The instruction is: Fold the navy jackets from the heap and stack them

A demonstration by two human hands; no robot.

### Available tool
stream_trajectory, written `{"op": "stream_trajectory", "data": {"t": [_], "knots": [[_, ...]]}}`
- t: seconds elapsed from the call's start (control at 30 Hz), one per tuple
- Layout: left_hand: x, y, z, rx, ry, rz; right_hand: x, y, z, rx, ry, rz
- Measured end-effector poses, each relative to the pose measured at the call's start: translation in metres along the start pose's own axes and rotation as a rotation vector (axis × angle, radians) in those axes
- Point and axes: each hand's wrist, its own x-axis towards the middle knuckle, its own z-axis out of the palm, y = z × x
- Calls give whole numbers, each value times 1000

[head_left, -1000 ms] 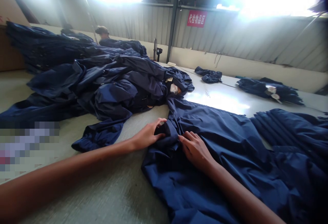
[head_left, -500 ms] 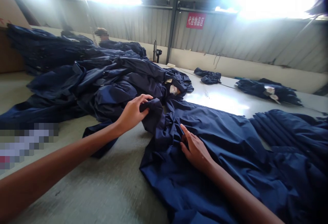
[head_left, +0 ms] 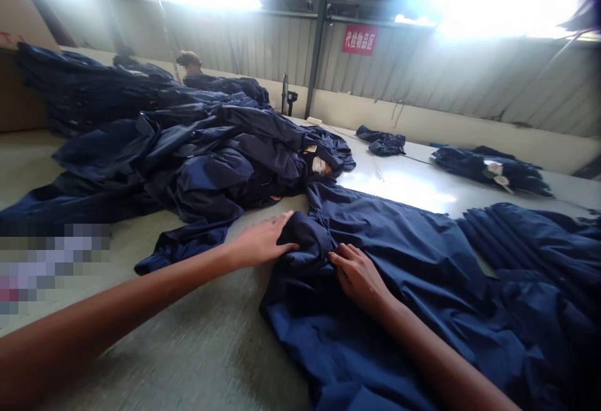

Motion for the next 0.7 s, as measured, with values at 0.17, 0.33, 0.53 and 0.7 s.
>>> {"op": "stream_trajectory", "data": {"t": [0.17, 0.33, 0.53, 0.7], "knots": [[4, -2, 8, -179, 58, 211, 1, -1, 1, 36, 23, 37], [7, -10, -32, 29, 208, 98, 0, 1, 4, 120, 51, 89], [10, -14, -60, 74, 376, 82, 0, 1, 4, 106, 46, 87], [-9, 26, -15, -13, 47, 333, 0, 0, 1, 3, 2, 57]]}}
